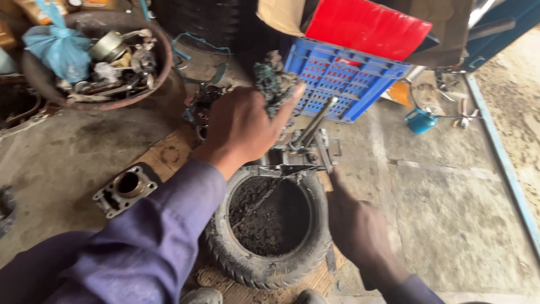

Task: Cleaning and inspecting motorcycle engine components and engine casing.

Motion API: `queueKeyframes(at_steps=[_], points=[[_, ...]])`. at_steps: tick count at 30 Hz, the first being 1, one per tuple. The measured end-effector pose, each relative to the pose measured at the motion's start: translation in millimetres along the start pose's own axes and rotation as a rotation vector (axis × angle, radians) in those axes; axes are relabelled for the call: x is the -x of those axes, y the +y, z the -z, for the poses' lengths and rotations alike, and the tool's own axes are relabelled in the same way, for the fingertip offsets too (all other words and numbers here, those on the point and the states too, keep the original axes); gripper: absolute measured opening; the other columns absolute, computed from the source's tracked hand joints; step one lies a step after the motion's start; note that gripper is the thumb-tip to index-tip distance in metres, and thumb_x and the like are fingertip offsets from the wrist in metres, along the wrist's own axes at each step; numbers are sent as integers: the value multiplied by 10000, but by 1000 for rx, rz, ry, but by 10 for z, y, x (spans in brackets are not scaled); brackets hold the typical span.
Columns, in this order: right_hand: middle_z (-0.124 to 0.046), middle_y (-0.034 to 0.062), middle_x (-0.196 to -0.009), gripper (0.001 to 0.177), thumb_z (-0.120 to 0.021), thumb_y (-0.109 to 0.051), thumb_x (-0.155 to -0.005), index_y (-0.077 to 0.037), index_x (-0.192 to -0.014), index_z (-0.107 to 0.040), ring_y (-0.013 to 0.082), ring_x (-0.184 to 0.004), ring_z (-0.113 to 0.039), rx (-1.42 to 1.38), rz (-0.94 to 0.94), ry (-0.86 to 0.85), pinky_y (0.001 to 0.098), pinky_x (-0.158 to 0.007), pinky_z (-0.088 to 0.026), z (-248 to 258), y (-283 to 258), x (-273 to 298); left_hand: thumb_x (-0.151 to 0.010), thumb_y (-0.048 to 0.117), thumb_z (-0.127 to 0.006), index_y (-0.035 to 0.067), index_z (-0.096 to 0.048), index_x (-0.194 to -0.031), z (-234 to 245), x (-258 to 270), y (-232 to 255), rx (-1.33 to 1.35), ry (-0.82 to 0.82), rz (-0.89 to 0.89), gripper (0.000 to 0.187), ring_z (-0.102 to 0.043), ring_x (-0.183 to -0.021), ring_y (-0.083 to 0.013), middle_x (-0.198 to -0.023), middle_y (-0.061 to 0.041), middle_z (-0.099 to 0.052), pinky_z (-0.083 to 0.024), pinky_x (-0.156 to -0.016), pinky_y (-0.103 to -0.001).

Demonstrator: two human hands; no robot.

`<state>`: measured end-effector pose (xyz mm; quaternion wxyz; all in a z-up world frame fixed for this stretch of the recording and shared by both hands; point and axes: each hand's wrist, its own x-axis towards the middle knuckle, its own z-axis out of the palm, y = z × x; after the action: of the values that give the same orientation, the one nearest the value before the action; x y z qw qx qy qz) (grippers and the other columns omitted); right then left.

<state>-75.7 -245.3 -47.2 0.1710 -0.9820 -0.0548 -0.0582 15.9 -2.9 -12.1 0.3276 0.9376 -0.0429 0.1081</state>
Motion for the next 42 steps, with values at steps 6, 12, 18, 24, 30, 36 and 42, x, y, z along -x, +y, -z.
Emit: queueKeyframes(at_steps=[6, 12, 18, 24, 30, 36, 42], points=[[-613, 174, -490, 561, -570, -277, -977, -196, -1522, -465, 320, -400, -632, 6, -70, -66, 466, -453, -476, 4, 25, 46, -1007, 578, -462, 172, -775, -803, 11, 3, -65, 189, 144, -88, 552, -676, -488, -174, -620, 0, -726, -512, -476, -364], [-599, 100, -486, 401, -588, -288, -961, -107, -1318, -605, 210, -387, -564, -279, -276, -61, 396, -406, -442, 160, 8, 235, -1030, 551, -514, 129, -790, -795, 8, -32, -42, 105, 250, -173, 557, -696, -576, -320, -649, -117, -712, -537, -559, -460], [-469, 41, -533, 323, -607, -310, -992, -21, -1103, -702, 159, -365, -376, -745, -846, -458, 360, -341, -312, 54, -46, 625, -1001, 561, -539, 100, -772, -709, -40, -22, -90, 87, 247, -119, 593, -684, -524, -302, -601, -115, -703, -537, -517, -454], [-602, 28, -646, 267, -591, -263, -985, -65, -1090, -735, 141, -480, -531, -582, -506, -1102, 332, -422, -445, -744, 456, 1155, -1028, 539, -516, 98, -766, -799, -172, -4, -76, 129, 273, -226, 555, -689, -483, -262, -635, -95, -714, -541, -442, -424], [-679, 111, -860, 246, -503, -299, -1051, -81, -1080, -613, 289, -761, -675, 213, 239, -1258, 460, -695, -537, -1141, 530, 1376, -1048, 542, -544, 98, -742, -702, -126, 94, 1, 50, 271, -219, 596, -682, -511, -270, -604, -108, -697, -553, -509, -439], [-685, 118, -932, 174, -556, -198, -1003, -66, -1100, -616, 276, -866, -707, 105, 276, -1300, 449, -732, -565, -1766, 1120, 1661, -1031, 521, -547, 114, -748, -763, -139, 129, -83, 122, 206, -206, 527, -708, -536, -276, -649, -102, -724, -557, -511, -457], [-705, 57, -1036, 186, -748, -257, -914, -158, -1061, -805, 243, -937, -672, -89, 200, -1183, 434, -819, -559, -2370, 1633, 1565, -1057, 520, -597, 79, -773, -802, -175, 133, -104, 2, 315, -303, 539, -705, -618, -371, -696, -186, -705, -562, -571, -497]])
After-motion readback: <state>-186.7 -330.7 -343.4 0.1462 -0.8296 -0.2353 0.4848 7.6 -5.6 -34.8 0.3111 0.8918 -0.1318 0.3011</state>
